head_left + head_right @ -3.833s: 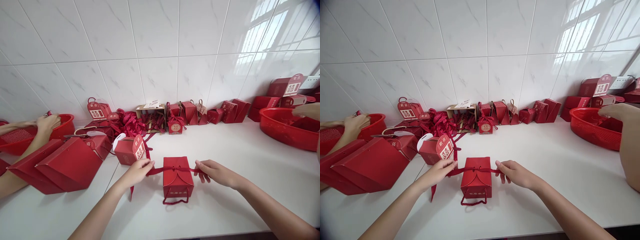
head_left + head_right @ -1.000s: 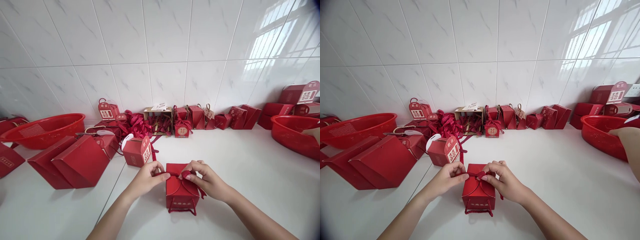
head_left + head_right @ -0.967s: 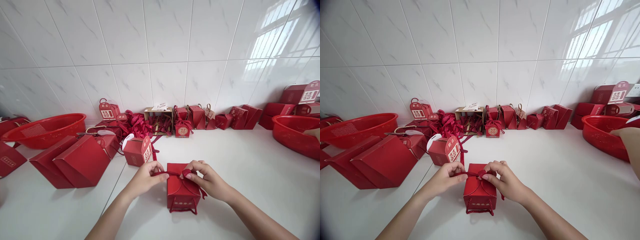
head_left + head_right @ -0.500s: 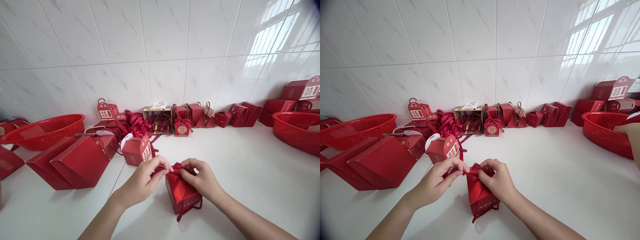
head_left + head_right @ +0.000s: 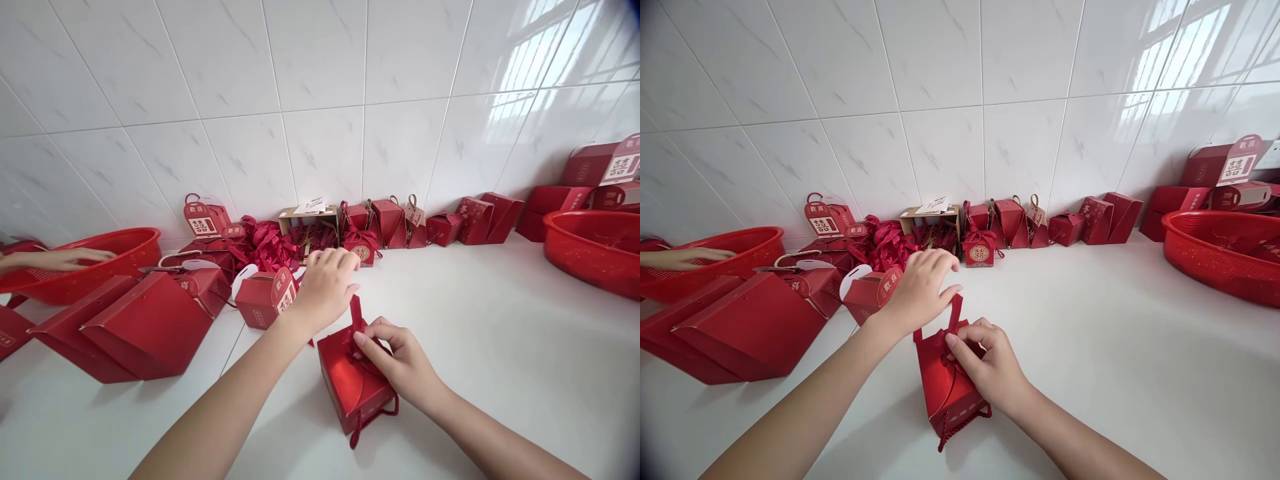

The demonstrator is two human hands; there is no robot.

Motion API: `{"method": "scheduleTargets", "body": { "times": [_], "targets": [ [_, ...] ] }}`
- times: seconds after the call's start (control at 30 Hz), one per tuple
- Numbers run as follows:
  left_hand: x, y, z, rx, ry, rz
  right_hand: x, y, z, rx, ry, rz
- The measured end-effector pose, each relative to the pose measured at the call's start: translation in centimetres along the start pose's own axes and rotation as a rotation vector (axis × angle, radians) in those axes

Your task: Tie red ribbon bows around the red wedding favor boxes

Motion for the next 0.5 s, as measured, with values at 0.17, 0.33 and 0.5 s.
{"method": "scheduleTargets", "body": {
  "times": [0.17, 0.33, 0.5],
  "targets": [
    [-3.1, 0.3, 0.9, -0.393, -0.16, 0.135, 0.0, -0.5, -0.2, 0.047, 0.018, -0.024],
    [-6.4, 1.5, 1.2, -0.596, -0.239, 0.155, -0.1, -0.7, -0.1, 0.003, -0.019, -0.076],
    [-7.8, 2.7, 1.9, -0.712, -0.261, 0.0, -0.3, -0.7, -0.7, 0.143, 0.013, -0.138]
  ]
}}
Point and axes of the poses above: each hand's wrist, its own x-axis towards the middle knuckle, its own y-axis out of the palm, z = x × y, the point moved 8 cm from there along x, towards the middle knuckle, and after that the axes turned 4 degrees about -x, right-handed, at the moved point
